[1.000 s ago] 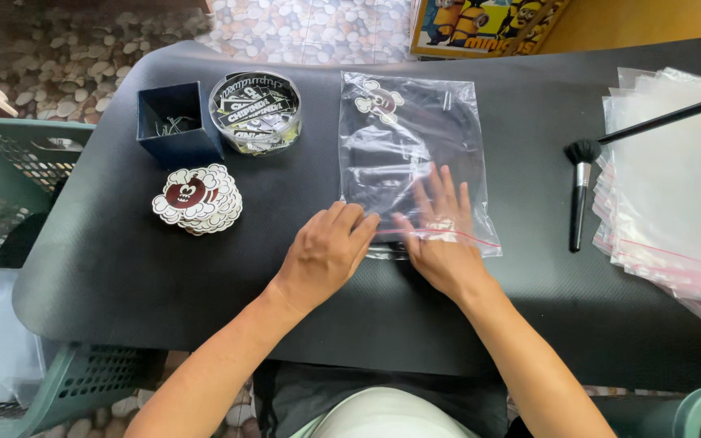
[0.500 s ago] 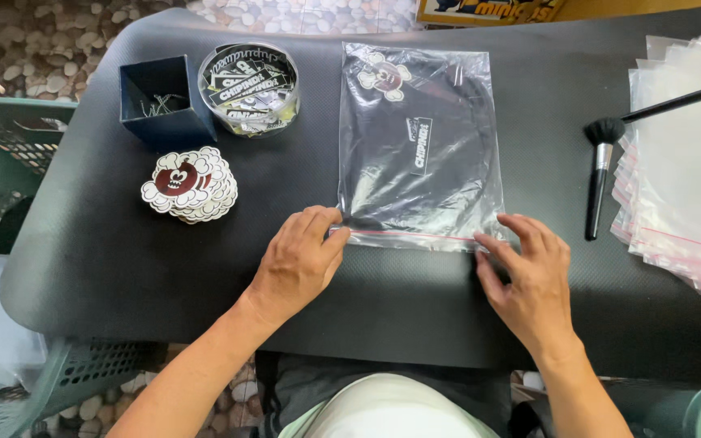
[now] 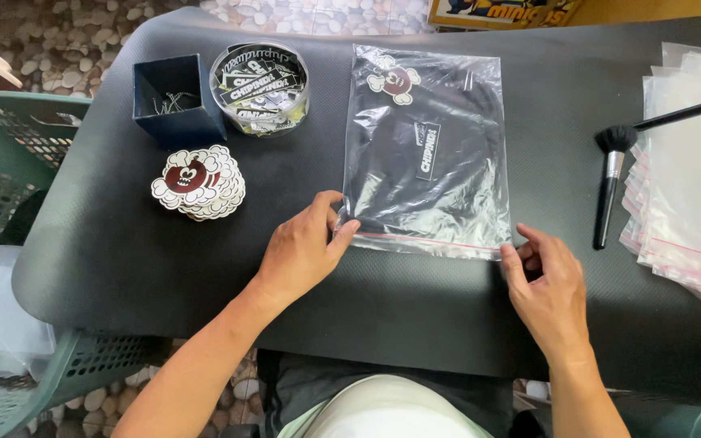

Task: The person uses a brush to dust a small black bag, then places the bag into a clear plastic ziplock bag. They seal the bag and use the brush to dust the exterior of the plastic packaging.

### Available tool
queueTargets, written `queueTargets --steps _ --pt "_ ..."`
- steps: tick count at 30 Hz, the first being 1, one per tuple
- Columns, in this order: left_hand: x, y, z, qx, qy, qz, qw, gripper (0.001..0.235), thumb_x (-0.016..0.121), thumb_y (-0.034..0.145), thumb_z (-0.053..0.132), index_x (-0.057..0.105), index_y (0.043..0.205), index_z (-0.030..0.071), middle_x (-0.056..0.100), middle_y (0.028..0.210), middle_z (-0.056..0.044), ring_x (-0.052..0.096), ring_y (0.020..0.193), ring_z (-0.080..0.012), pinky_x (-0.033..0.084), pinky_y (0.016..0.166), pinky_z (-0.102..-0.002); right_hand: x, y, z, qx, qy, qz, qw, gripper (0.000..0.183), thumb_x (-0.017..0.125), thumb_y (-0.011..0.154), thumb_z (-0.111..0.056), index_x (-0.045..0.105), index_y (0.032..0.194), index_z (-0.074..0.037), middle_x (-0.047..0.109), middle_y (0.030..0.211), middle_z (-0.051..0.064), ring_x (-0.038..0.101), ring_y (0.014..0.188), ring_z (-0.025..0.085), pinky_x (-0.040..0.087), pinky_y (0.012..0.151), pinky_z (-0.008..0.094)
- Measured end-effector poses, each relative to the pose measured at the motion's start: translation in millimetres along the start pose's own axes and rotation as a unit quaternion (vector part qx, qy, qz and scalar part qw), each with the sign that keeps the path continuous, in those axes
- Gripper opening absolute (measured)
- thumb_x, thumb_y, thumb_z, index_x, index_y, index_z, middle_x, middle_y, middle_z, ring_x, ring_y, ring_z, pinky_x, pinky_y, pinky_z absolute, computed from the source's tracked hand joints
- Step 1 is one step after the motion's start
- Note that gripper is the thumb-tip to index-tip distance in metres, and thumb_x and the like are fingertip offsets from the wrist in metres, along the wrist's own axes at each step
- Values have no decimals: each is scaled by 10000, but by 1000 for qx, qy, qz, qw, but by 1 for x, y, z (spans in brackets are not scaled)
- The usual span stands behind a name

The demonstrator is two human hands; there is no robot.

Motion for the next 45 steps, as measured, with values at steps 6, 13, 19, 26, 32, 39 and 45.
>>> queueTargets --steps 6,13,19,26,32,39,45 --pt "16 -5 -6 -22 -87 -5 996 420 611 978 176 510 1366 53 661 800 -122 707 708 -318 576 692 -459 1 5 9 88 80 -58 991 331 741 957 -173 711 1282 -117 714 899 94 688 814 275 519 777 413" --pt "14 -24 8 -30 -94 -27 995 401 613 974 178 527 1351 71 673 809 -98 714 681 -281 581 684 -434 2 0 30 131 114 -55 983 332 724 961 -125 719 1292 -128 700 914 98 667 812 249 507 777 389" --pt "15 -30 8 -44 -57 -50 996 375 606 983 189 531 1336 88 559 788 18 588 653 -214 526 656 -419 -4 2 16 204 152 -82 964 298 643 985 -112 697 1276 -85 641 920 14 565 807 124 451 803 272" --pt "9 -39 23 15 -38 -21 999 342 593 971 131 581 1306 62 634 917 -25 629 678 -233 540 635 -413 -4 -5 21 203 220 -42 953 251 616 1020 -79 680 1262 -57 639 934 38 562 745 110 476 719 238" --pt "15 -48 38 -4 -135 -74 988 356 611 956 112 588 1310 82 524 743 39 555 616 -150 537 715 -337 8 -5 38 221 338 -19 915 276 613 1043 -90 580 1302 -1 628 860 108 586 656 150 487 611 220" --pt "19 -54 37 15 -134 -82 988 373 607 962 95 563 1331 69 533 762 41 581 641 -156 546 691 -350 5 -7 33 256 337 -41 905 380 629 1004 -105 525 1345 24 628 903 132 584 558 152 397 434 220" --pt "33 -72 82 12 -179 -284 942 331 550 996 185 581 1311 88 726 864 11 693 724 -216 525 666 -380 5 -8 58 199 322 3 925 345 633 1017 -16 572 1356 0 586 929 63 570 757 102 484 770 207"
Point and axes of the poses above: each hand's wrist, its own y-axis towards the middle knuckle, its own x-axis out of the palm, z = x × y, the point moved 8 cm from there along y, towards the middle knuckle
